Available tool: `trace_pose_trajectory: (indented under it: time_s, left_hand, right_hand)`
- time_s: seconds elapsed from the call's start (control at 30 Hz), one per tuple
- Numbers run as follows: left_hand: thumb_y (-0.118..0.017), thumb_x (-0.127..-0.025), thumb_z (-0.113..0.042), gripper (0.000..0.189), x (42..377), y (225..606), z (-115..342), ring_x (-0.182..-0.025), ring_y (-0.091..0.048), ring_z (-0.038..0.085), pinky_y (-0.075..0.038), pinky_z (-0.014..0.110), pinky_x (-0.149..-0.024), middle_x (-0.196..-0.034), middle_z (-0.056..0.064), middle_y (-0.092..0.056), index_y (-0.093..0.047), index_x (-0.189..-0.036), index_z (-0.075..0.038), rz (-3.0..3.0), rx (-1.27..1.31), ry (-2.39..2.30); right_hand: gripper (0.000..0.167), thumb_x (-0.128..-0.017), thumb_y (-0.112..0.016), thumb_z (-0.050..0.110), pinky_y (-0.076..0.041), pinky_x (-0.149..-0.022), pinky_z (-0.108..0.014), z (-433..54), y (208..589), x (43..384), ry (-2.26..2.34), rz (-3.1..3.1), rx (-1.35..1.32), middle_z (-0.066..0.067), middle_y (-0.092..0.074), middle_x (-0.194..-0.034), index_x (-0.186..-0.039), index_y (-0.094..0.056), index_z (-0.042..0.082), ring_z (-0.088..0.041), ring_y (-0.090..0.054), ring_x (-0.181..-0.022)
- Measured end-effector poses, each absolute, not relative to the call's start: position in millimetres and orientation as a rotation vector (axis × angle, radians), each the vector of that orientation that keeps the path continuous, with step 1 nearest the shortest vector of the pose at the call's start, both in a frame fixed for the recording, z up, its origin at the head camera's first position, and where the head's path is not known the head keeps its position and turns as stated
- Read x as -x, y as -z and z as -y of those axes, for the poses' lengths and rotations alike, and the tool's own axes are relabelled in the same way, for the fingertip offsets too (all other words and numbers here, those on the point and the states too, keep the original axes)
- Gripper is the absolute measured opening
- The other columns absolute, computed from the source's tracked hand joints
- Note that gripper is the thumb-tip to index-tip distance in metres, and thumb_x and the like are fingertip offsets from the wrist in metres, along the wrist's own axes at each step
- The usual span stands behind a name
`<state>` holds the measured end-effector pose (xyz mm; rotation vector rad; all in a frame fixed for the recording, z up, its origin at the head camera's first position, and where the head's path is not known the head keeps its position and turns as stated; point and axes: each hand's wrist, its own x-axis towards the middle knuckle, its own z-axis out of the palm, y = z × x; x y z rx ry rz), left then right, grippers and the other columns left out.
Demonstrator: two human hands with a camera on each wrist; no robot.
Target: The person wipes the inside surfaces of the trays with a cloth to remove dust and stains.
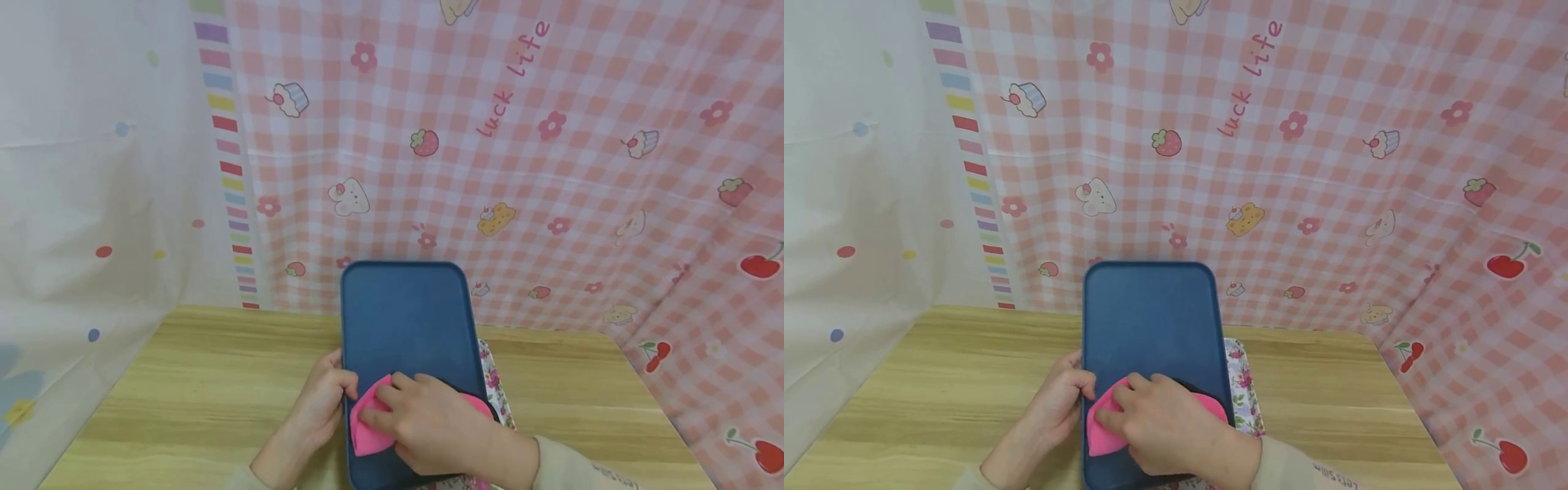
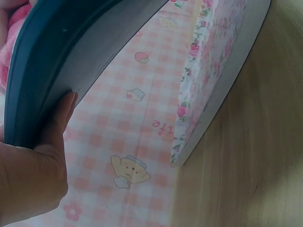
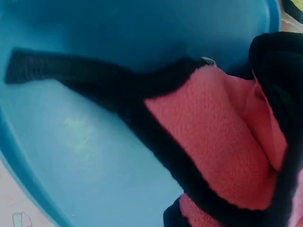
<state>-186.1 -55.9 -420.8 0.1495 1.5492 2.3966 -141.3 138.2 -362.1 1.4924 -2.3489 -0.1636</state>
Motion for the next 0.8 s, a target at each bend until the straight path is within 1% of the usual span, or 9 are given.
trace_pose_trajectory:
  time_s: [0.13, 0.27, 0.47, 0.57, 0.7, 0.8]
  left_hand:
    - [-0.045, -0.056, 0.01, 0.075, 186.3, 420.4, 55.7, -0.111, -0.061, 0.022, -0.05, 0.03, -0.092, -0.123, 0.011, -0.068, -0.056, -0.131, 0.01, -1.559, -0.16, -2.378]
    - [-0.046, -0.058, 0.01, 0.074, 186.0, 419.8, 55.6, -0.113, -0.06, 0.021, -0.049, 0.03, -0.093, -0.126, 0.011, -0.067, -0.057, -0.132, 0.01, -1.567, -0.157, -2.358]
    - [-0.046, -0.057, 0.01, 0.076, 185.7, 420.2, 54.9, -0.11, -0.061, 0.019, -0.049, 0.028, -0.091, -0.126, 0.012, -0.068, -0.056, -0.132, 0.011, -1.57, -0.169, -2.364]
    - [-0.046, -0.057, 0.01, 0.078, 185.9, 420.9, 55.0, -0.11, -0.06, 0.019, -0.05, 0.028, -0.09, -0.128, 0.011, -0.067, -0.055, -0.134, 0.011, -1.575, -0.168, -2.358]
    - [-0.045, -0.057, 0.011, 0.073, 186.3, 421.5, 54.9, -0.102, -0.062, 0.02, -0.052, 0.028, -0.082, -0.119, 0.009, -0.069, -0.057, -0.129, 0.01, -1.572, -0.166, -2.354]
    - [-0.045, -0.057, 0.011, 0.071, 186.3, 421.6, 54.7, -0.096, -0.062, 0.02, -0.051, 0.029, -0.077, -0.114, 0.008, -0.07, -0.057, -0.126, 0.01, -1.569, -0.168, -2.354]
  right_hand:
    - [0.037, -0.077, -0.073, 0.011, -0.025, -0.054, -0.019, -139.8, 362.5, 146.2, 0.212, 2.274, -1.457, 0.008, -0.056, -0.085, -0.111, -0.075, 0.026, -0.011, -0.047, -0.072]
    - [0.035, -0.078, -0.072, 0.01, -0.024, -0.054, -0.02, -140.9, 361.0, 150.7, 0.235, 2.254, -1.455, 0.006, -0.056, -0.085, -0.11, -0.074, 0.025, -0.012, -0.046, -0.071]
    - [0.032, -0.083, -0.07, 0.013, -0.032, -0.055, -0.022, -141.6, 355.7, 158.2, 0.315, 2.248, -1.44, 0.005, -0.057, -0.084, -0.112, -0.075, 0.025, -0.013, -0.049, -0.073]
    - [0.035, -0.082, -0.072, 0.014, -0.035, -0.055, -0.023, -142.4, 352.4, 163.4, 0.318, 2.259, -1.423, 0.005, -0.058, -0.087, -0.115, -0.075, 0.024, -0.014, -0.05, -0.074]
    - [0.04, -0.079, -0.075, 0.014, -0.037, -0.057, -0.023, -141.9, 347.2, 172.0, 0.272, 2.283, -1.405, 0.003, -0.061, -0.091, -0.118, -0.074, 0.023, -0.015, -0.051, -0.076]
    - [0.04, -0.079, -0.074, 0.013, -0.037, -0.058, -0.024, -140.1, 342.5, 178.4, 0.249, 2.301, -1.395, 0.003, -0.062, -0.091, -0.119, -0.074, 0.022, -0.016, -0.051, -0.077]
